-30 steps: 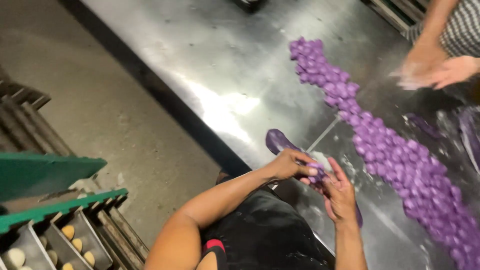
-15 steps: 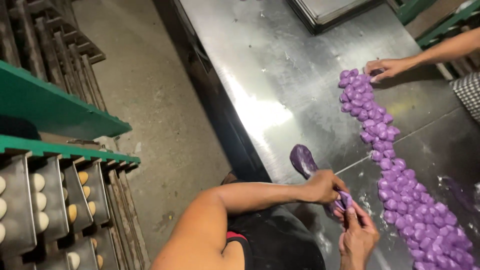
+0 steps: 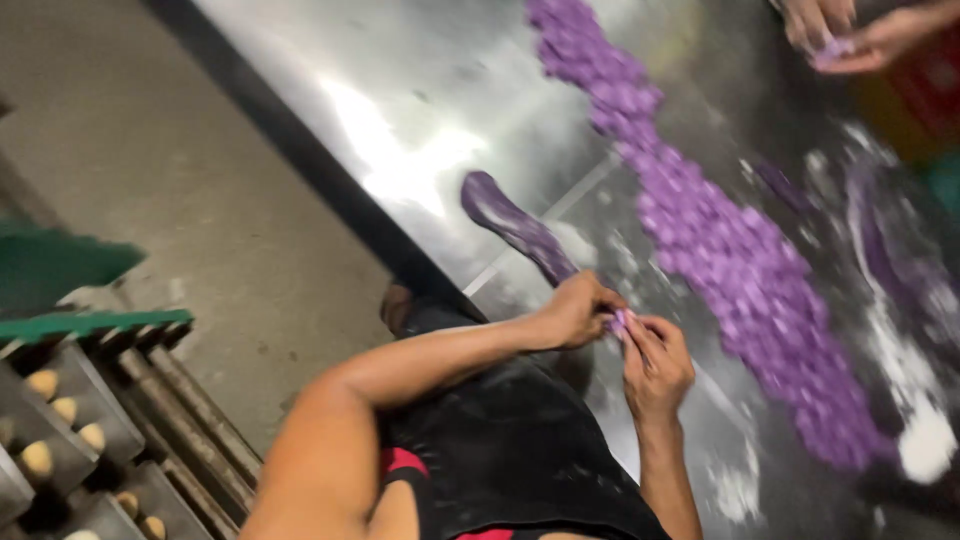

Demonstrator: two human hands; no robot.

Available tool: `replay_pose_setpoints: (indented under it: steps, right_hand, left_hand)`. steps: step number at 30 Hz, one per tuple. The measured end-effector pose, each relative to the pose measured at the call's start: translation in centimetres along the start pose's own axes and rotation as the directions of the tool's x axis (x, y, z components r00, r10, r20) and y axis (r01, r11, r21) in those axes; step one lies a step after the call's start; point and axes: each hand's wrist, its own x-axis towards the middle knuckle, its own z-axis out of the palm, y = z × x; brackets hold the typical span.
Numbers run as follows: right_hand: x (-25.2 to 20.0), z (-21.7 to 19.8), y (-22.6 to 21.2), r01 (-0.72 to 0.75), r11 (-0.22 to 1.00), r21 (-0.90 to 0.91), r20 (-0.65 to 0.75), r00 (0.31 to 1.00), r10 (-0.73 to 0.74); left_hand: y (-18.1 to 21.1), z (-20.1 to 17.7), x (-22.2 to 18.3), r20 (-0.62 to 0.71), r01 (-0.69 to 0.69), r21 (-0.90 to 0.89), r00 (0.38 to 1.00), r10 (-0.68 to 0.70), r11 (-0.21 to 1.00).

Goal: Forming small individual balls from a larger roll of purple dough on a stainless steel table.

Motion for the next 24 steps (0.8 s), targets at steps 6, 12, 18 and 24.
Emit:
replay_pose_setpoints:
  steps: [6, 12, 18, 24]
  right_hand:
    - [-3.7, -0.3, 4.1, -0.36, 0.866, 0.347, 0.103, 0.932, 0.346]
    - [-6.9, 0.6, 6.5, -0.465, 0.824, 0.324, 0.331, 0.872, 0.362]
    - [-9.5, 3.9, 9.9, -0.628, 0.381, 0.678, 0.426, 0.759, 0.493]
    - [-14.8, 4.2, 8.3, -0.715, 0.112, 0.69, 0.479, 0.567, 0.67]
  left_hand:
    - [1.7, 1.7, -2.6, 0.205, -0.137, 0.28, 0.976, 0.08, 0.95]
    - [2.6, 0.6, -0.4, 0.465, -0.164, 0.433, 0.883, -0.064, 0.886]
    - [-1.2, 0.9, 2.7, 0.579, -0.252, 0.228, 0.812, 0.077, 0.94]
    - [-16.0, -2.8, 19.3, 0.081, 0.125, 0.614, 0.972, -0.219, 0.779]
